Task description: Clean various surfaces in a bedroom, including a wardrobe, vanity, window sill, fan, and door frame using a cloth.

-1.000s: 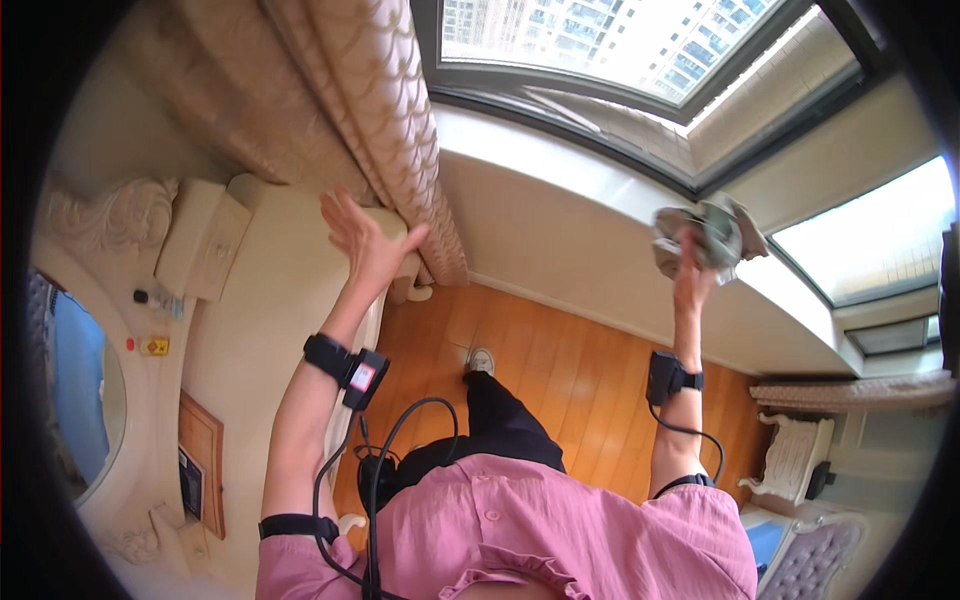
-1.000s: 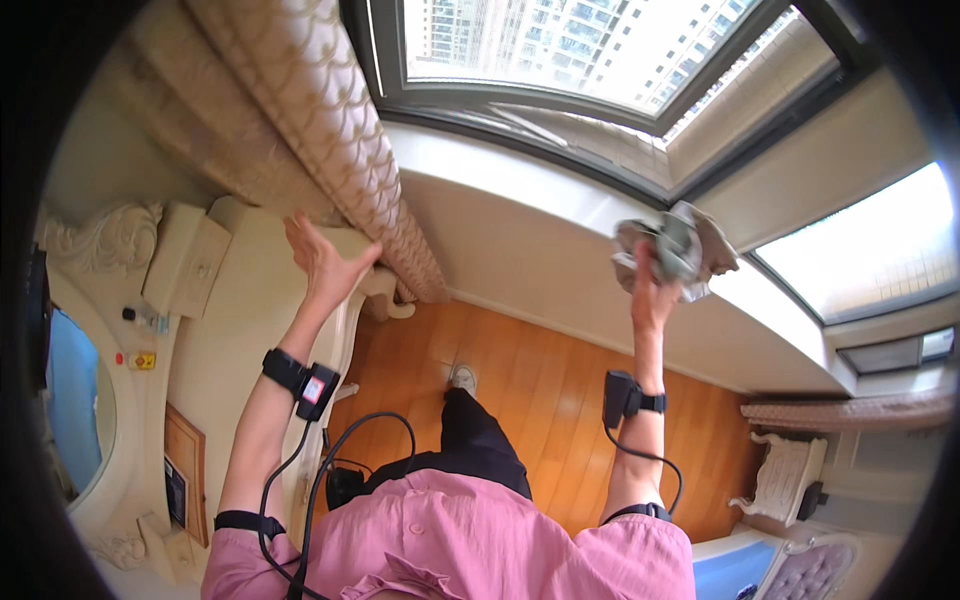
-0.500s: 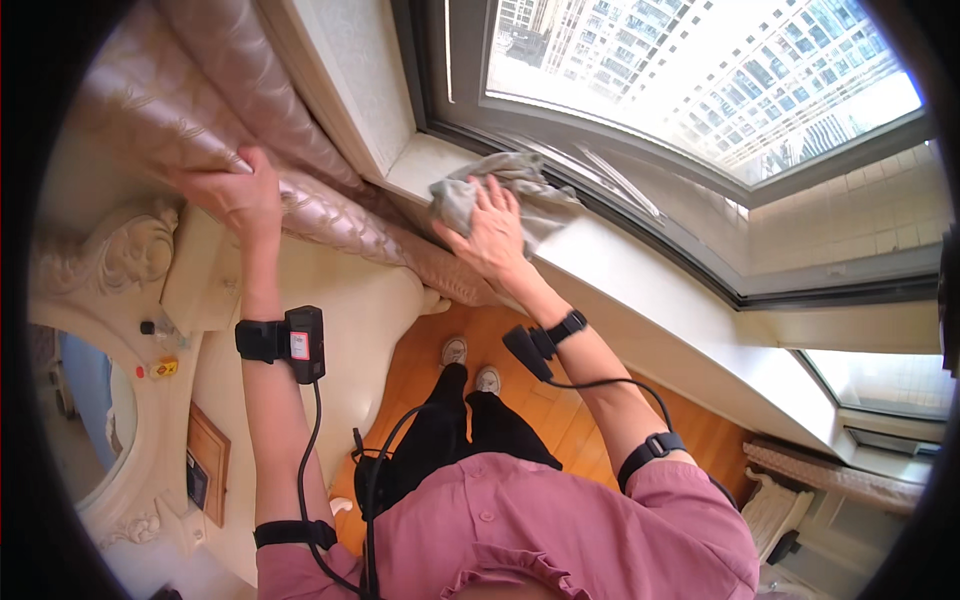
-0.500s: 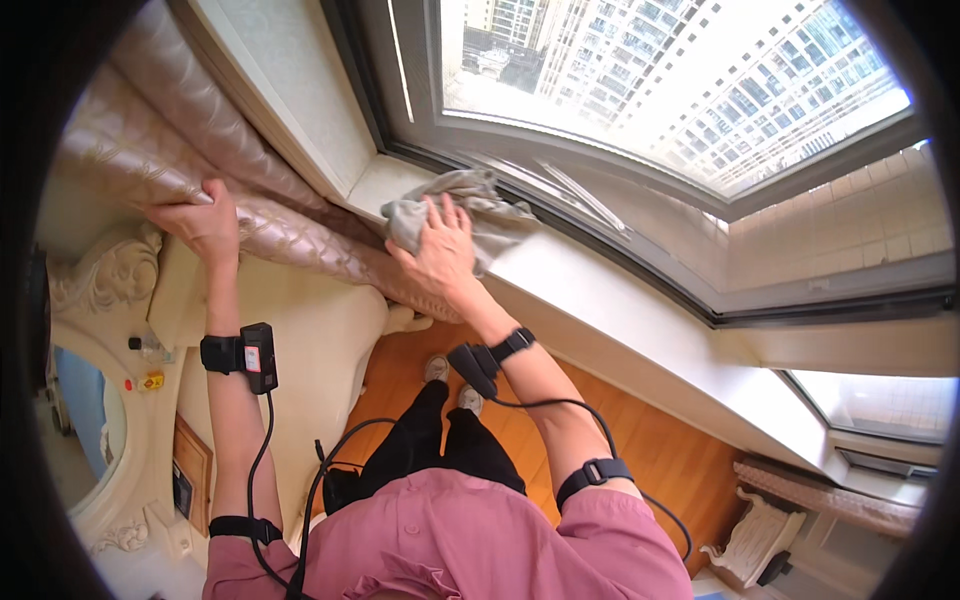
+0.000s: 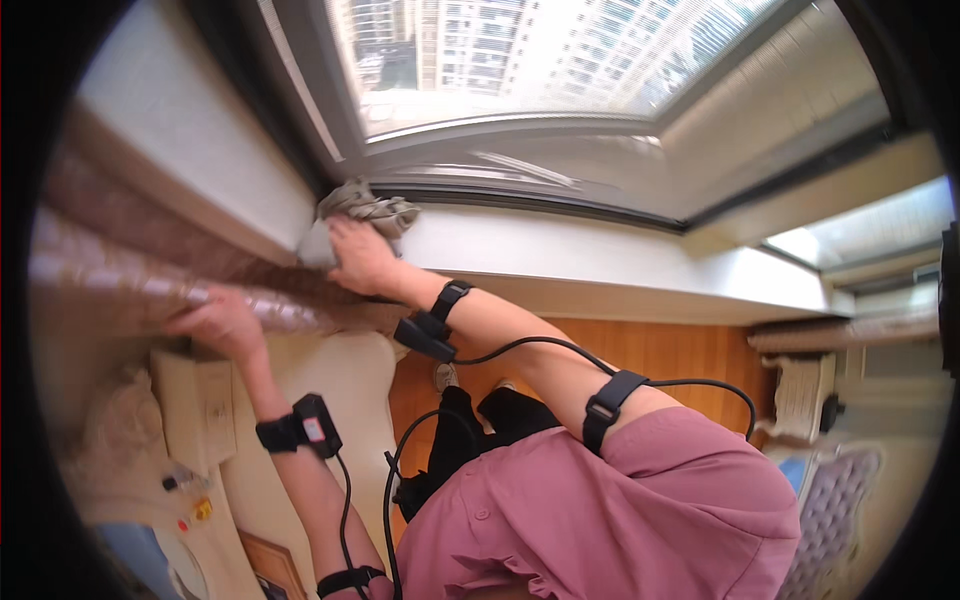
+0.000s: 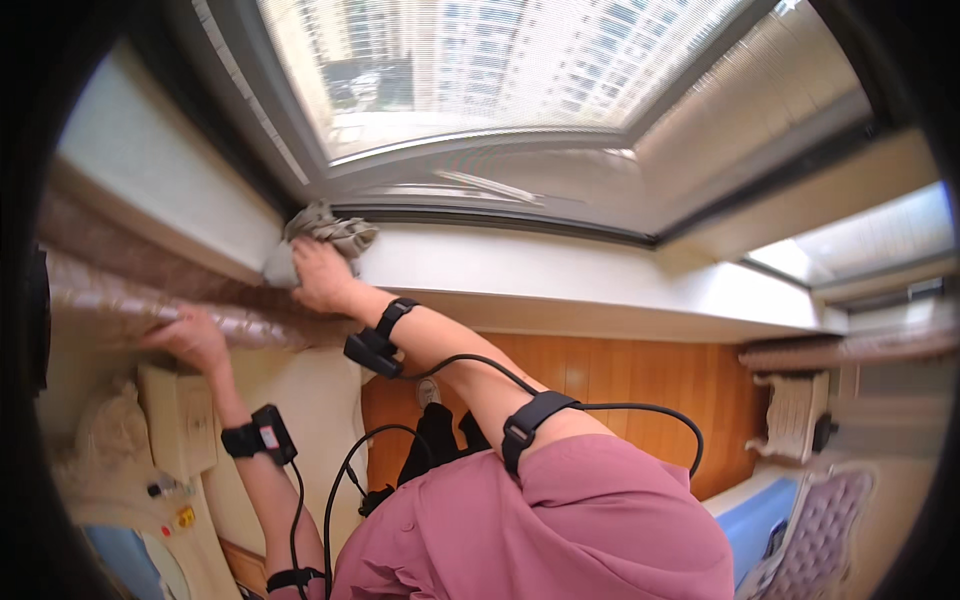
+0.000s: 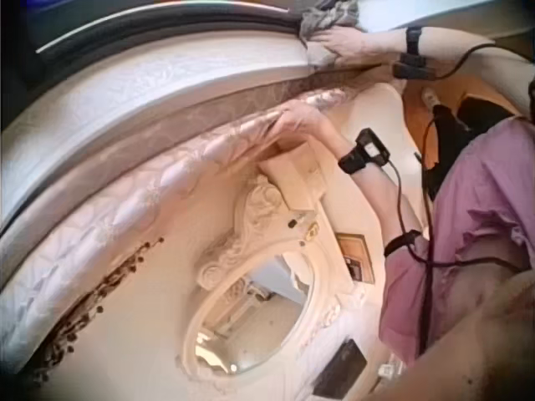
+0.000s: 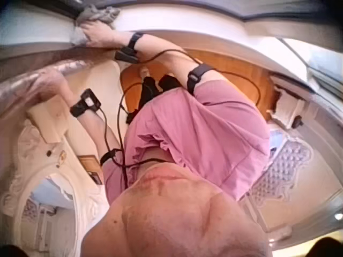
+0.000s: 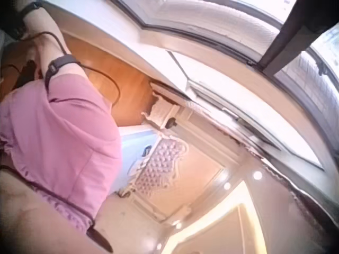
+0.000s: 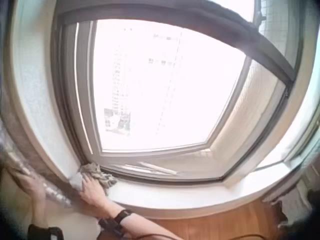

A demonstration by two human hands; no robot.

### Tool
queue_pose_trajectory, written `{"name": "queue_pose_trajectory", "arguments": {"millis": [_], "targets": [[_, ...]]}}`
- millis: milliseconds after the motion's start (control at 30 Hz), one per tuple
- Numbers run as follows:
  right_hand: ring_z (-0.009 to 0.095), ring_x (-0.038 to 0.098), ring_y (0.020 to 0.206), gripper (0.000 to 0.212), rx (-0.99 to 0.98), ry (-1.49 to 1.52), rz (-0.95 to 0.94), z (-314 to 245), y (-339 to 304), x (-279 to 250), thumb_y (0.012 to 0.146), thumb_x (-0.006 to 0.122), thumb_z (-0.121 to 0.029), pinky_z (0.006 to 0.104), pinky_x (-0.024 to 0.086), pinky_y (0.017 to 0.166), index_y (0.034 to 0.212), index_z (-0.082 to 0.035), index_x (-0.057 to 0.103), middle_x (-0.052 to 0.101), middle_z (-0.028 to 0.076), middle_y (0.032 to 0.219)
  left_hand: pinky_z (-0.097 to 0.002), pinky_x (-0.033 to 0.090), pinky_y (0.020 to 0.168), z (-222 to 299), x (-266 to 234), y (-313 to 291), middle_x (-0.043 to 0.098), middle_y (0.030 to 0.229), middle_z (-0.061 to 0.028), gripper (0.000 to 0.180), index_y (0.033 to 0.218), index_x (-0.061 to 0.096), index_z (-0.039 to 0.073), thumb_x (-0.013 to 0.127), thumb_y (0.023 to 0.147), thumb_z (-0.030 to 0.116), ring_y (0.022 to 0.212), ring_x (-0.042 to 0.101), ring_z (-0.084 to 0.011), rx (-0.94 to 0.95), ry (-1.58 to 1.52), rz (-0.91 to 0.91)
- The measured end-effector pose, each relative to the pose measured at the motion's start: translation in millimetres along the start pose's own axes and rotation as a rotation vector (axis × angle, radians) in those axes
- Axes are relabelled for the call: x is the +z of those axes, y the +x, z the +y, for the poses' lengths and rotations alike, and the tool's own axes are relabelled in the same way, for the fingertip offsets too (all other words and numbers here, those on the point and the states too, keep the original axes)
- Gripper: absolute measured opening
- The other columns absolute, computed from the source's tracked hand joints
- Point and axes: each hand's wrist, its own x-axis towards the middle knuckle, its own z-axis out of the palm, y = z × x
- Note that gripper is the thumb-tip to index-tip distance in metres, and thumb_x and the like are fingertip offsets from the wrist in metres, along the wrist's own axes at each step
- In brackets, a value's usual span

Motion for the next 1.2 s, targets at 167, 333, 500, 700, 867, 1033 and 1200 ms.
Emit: {"name": "queue_pose_trajectory", "arguments": {"millis": [167,333,500,700,867,1033,1200], "targets": [[0.027,0.031,0.126,0.059,0.011,-0.081,0.005,20.3,-75.7,-64.6,0.061,0.069,-0.022,0.0385,0.027,0.103,0.111,0.001,0.050,0.041,0.011,0.130,-0.0482,0.043,0.079,-1.5,-9.6,-15.2,0.043,0.106,-0.0342,0.067,0.123,0.009,-0.015,0.054,0.077,0.005,0.089,0.052,-0.0453,0.066,0.006,0.072],[0.025,0.035,0.125,0.053,0.121,-0.200,0.152,48.4,-195.8,-169.9,0.062,0.067,-0.028,0.0347,0.029,0.104,0.102,0.006,0.056,0.042,0.012,0.131,-0.0523,0.008,0.104,120.4,-34.4,-54.4,0.006,0.131,-0.0436,0.088,0.127,-0.004,-0.019,0.057,0.077,0.020,0.127,0.008,-0.0507,0.290,0.176,-0.015],[0.034,0.044,0.115,0.066,0.620,0.023,0.270,120.7,-358.2,-335.9,0.072,0.064,-0.044,0.0380,0.035,0.098,0.119,0.000,0.047,0.049,0.022,0.119,-0.0614,0.014,0.100,273.3,-70.1,-172.9,-0.001,0.141,-0.0301,0.087,0.140,0.005,0.006,0.062,0.076,0.023,0.131,0.004,-0.0454,0.415,-0.028,-0.615],[0.027,0.033,0.124,0.061,1.031,-0.453,0.334,239.0,-520.2,-479.1,0.077,0.050,-0.050,0.0359,0.025,0.103,0.111,0.000,0.054,0.047,0.018,0.124,-0.0525,0.019,0.103,347.1,-110.2,-276.1,0.008,0.141,-0.0276,0.074,0.136,0.024,0.003,0.065,0.076,0.019,0.130,0.011,-0.0430,0.761,-0.271,-1.098],[0.019,0.014,0.134,0.073,1.198,-0.488,0.411,259.1,-523.6,-477.5,0.077,0.043,-0.057,0.0336,0.009,0.108,0.122,0.001,0.048,0.025,0.007,0.143,-0.0461,0.024,0.103,377.8,-133.7,-338.1,0.022,0.138,-0.0259,0.059,0.128,0.036,-0.001,0.062,0.077,0.015,0.127,0.021,-0.0425,0.646,-0.251,-1.272],[0.023,0.012,0.135,0.071,1.082,-0.497,0.297,260.0,-535.8,-478.3,0.074,0.045,-0.058,0.0389,0.006,0.108,0.120,-0.004,0.052,0.026,0.007,0.143,-0.0425,0.029,0.102,478.2,-143.1,-392.4,0.034,0.131,-0.0256,0.050,0.123,0.041,-0.003,0.059,0.078,0.007,0.123,0.031,-0.0398,0.813,-0.522,-1.278],[0.028,0.013,0.135,0.065,0.830,-0.362,0.029,258.3,-551.6,-499.5,0.076,0.048,-0.051,0.0416,0.008,0.109,0.120,-0.003,0.052,0.026,0.008,0.143,-0.0404,0.033,0.099,583.2,-135.5,-458.9,0.043,0.125,-0.0224,0.047,0.122,0.044,-0.003,0.057,0.077,0.003,0.117,0.041,-0.0371,0.871,-0.886,-1.130]]}}
